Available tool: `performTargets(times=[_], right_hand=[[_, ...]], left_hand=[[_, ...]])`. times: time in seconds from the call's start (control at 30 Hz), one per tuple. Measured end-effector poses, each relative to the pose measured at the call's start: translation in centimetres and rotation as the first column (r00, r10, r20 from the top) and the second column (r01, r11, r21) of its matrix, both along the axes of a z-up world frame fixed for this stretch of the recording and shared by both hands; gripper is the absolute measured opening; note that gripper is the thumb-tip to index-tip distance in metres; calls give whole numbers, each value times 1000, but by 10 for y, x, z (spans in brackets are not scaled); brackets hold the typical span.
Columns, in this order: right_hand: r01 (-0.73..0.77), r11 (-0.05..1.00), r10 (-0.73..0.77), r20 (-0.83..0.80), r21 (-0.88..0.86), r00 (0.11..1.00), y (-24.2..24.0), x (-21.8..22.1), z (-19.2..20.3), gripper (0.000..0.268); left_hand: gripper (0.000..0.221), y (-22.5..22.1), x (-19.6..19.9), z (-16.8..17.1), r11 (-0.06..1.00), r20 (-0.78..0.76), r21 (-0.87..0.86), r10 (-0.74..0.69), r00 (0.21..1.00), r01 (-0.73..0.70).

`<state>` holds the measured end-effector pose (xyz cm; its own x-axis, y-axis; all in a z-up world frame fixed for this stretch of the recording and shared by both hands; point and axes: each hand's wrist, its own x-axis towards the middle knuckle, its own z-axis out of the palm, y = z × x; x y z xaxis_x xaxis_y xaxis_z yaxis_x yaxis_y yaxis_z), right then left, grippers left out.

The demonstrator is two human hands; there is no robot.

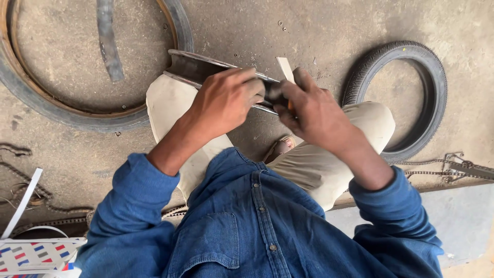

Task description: Installing a rubber rim strip onto a motorcycle or bicycle wheel rim to protect the inner tube from spokes.

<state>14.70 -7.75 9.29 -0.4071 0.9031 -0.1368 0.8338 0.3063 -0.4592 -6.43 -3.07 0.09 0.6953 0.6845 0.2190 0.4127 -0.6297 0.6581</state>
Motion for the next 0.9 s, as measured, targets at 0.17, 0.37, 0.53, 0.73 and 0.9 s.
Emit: performTargets(times=[0.17,0.37,0.53,0.73,0.9], right_hand=[[-27,994,6,-191,-108,982,3,8,14,61],[117,955,-218,-380,-271,899,-2,26,5,65],[216,932,-300,-281,-293,912,-6,34,1,30],[118,975,-177,-334,-189,926,-6,31,-2,24],[26,993,-56,-275,-113,960,-2,16,3,25]], left_hand=[[10,-6,-5,8,999,153,22,43,987,-46],[10,-10,-5,2,998,156,40,36,987,-42],[8,-24,-9,-14,965,111,257,28,993,-56],[19,-36,-14,-22,917,227,367,72,971,-154],[18,-38,-21,-21,936,283,309,80,956,-170]])
